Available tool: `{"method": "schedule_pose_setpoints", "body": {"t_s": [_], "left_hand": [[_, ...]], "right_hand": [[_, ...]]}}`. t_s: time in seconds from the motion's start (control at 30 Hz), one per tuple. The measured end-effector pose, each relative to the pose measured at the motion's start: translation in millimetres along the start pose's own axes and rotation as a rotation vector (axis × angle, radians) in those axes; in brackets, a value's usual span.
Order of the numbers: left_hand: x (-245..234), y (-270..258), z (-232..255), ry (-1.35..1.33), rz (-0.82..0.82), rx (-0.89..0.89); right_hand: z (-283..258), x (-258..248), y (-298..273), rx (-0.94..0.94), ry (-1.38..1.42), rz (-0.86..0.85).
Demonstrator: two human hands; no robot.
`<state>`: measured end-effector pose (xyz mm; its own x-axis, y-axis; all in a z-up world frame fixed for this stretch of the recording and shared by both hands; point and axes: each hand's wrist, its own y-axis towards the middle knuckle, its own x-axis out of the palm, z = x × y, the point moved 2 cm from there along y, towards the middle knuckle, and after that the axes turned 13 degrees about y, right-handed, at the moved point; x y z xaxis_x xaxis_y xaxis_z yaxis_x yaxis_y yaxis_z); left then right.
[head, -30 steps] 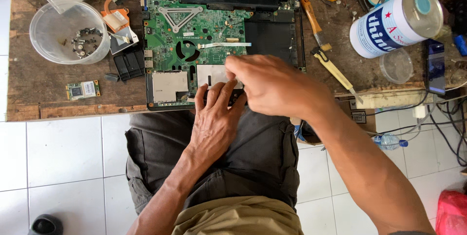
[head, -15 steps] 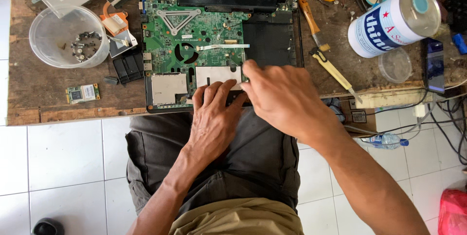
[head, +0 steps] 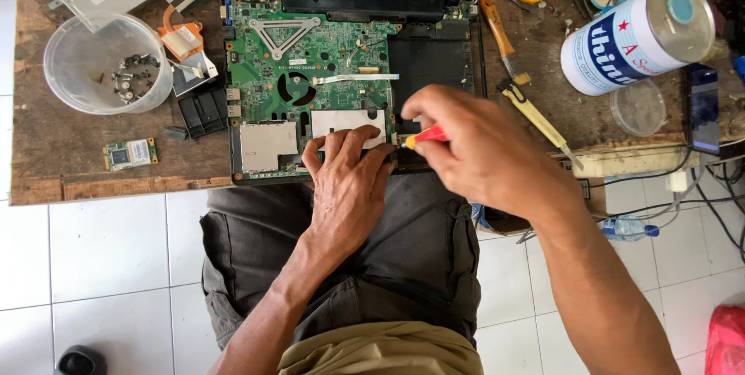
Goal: The person uses a screwdriver to remove screws from a circuit board inside an open electronic device. They place the removed screws into a small plastic container and continue unscrewing components from the board.
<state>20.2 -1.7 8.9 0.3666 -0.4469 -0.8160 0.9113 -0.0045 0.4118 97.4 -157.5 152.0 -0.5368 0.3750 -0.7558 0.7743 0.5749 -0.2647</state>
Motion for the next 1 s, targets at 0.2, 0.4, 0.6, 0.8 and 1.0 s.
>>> {"method": "schedule_pose_setpoints", "body": {"t_s": [0.2, 0.4, 0.6, 0.8, 1.0], "left_hand": [[5.5, 8.4, 4.6, 0.074, 0.105, 0.073], [1.4, 15.6, 6.6, 0.167, 0.006, 0.211], [6.0, 14.9, 2.9, 0.111, -0.053, 0.209], [-0.8, 14.5, 0.5, 0.042, -0.047, 0.182], [-13.8, 20.1, -44.4, -0.075, 0.056, 0.098]], "right_hand": [[33.3, -4.3, -14.4, -0.032, 0.18, 0.202], [59.2, 0.6, -28.0, -0.03, 0.292, 0.338], [69.5, 20.2, -27.2, -0.087, 0.356, 0.395], [89.2, 37.3, -20.6, -0.241, 0.486, 0.461], [98.3, 39.0, -26.5, -0.21, 0.624, 0.518]]}}
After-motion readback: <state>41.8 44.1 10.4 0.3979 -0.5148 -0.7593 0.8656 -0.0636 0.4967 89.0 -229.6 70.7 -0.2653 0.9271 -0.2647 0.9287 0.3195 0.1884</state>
